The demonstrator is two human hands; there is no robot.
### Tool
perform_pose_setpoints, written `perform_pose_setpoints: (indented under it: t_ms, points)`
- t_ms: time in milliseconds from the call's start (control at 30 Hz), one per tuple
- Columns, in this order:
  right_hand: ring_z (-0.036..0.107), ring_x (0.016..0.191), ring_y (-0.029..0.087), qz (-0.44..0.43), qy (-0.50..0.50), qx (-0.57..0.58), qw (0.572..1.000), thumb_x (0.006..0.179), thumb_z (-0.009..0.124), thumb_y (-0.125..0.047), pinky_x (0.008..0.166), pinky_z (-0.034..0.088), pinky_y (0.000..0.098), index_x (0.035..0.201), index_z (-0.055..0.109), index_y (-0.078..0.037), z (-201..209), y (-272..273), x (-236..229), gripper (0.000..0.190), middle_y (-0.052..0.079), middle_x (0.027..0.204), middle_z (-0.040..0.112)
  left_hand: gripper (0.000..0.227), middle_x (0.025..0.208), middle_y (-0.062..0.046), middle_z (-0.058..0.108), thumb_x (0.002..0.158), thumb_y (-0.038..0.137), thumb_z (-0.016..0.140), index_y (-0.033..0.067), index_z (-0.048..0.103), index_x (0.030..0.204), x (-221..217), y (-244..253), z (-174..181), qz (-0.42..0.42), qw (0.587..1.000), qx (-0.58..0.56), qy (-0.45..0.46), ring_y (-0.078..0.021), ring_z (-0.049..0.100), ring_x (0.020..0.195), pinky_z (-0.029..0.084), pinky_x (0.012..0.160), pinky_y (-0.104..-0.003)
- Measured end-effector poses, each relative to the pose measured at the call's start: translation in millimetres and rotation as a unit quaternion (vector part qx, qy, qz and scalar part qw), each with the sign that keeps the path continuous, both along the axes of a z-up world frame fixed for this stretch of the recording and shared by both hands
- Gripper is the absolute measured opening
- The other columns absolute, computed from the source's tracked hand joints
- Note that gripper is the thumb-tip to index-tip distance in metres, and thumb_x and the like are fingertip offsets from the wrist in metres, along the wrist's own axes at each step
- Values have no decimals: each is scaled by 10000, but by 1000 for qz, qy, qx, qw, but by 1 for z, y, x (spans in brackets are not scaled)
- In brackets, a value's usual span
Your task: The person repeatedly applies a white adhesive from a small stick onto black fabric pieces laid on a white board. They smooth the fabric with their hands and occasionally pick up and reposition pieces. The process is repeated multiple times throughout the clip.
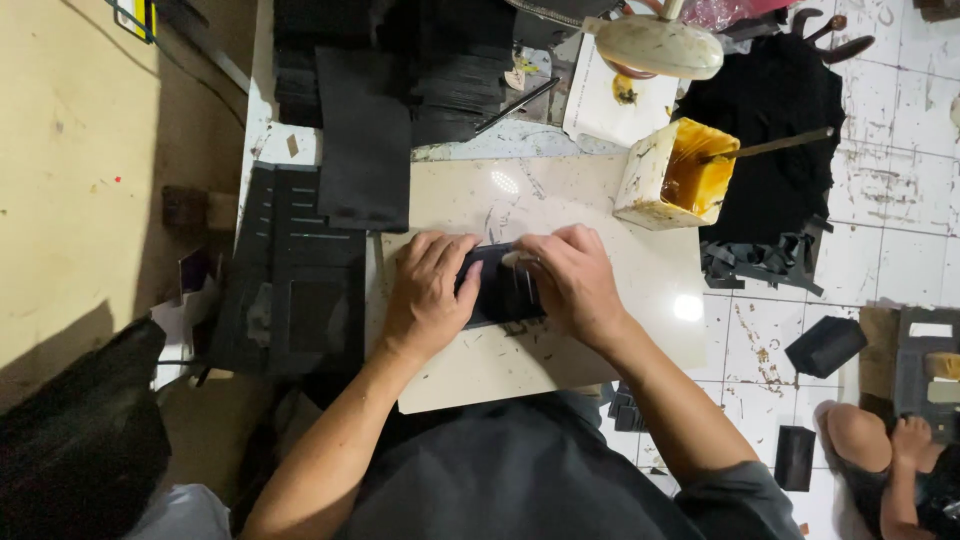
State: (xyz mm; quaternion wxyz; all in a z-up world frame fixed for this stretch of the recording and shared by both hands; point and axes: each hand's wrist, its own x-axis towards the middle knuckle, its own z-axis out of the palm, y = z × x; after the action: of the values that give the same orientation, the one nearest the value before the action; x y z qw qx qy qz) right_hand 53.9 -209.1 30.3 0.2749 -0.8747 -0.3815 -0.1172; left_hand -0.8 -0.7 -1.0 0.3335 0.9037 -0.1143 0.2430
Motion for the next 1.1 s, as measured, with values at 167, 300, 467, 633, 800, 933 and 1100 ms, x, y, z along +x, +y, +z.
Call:
perform_pose_setpoints:
  t_ms: [167, 300, 467, 633, 800, 933, 1100]
  points:
    - [591, 879, 224, 32, 7, -31, 999, 964, 527, -108, 779, 452, 334, 1228, 648, -197, 0, -8, -17, 303, -14, 924, 691, 280, 984, -70, 669, 930, 171, 723, 92, 671, 1194, -2, 0, -1, -6, 1000, -2, -12, -290, 644, 1004, 504, 889, -399]
    - [619, 889, 236, 44, 29, -65, 996, 1006, 539, -167, 783, 451, 361, 1180, 668, -192, 25, -16, -51, 218, 2, 922, 698, 262, 982, -79, 669, 946, 191, 710, 78, 672, 1178, -1, 2, 2, -14, 1000, -2, -14, -298, 648, 1008, 505, 900, -407]
    - [613, 897, 232, 17, 34, -17, 999, 991, 562, -193, 796, 456, 363, 1177, 670, -206, 5, -18, -39, 215, -29, 965, 714, 298, 983, -82, 657, 917, 207, 748, 82, 674, 1177, -1, 1, 5, -18, 1000, 7, -11, -302, 635, 1019, 497, 877, -417]
    - [596, 891, 231, 26, 28, -9, 999, 1013, 522, -181, 784, 457, 339, 1149, 667, -219, 9, -13, -41, 202, -53, 1009, 700, 312, 1012, -75, 657, 914, 217, 751, 95, 672, 1189, -2, 0, 5, -12, 1000, 16, -4, -296, 628, 1045, 491, 884, -416]
    - [617, 931, 272, 29, 64, -21, 997, 919, 626, -141, 808, 463, 405, 1206, 656, -199, 9, -20, -34, 294, 8, 936, 702, 343, 1040, -98, 642, 889, 189, 747, 76, 657, 1201, 0, -2, 10, -23, 999, 33, 28, -324, 611, 1074, 488, 903, -436]
    - [586, 891, 215, 6, -10, -28, 1000, 1006, 550, -168, 791, 449, 333, 1216, 647, -205, 6, -4, -25, 234, -38, 975, 689, 361, 1087, -85, 634, 900, 216, 717, 98, 646, 1233, 3, -5, 18, -24, 991, 77, 108, -313, 597, 1104, 501, 881, -454]
    - [603, 886, 201, 22, 42, -70, 996, 985, 558, -170, 826, 442, 340, 1224, 665, -209, 18, -17, -61, 265, -38, 946, 712, 326, 1030, -94, 574, 878, 257, 733, 92, 622, 1137, 5, -13, 4, 29, 973, 155, 167, -337, 594, 992, 496, 785, -474]
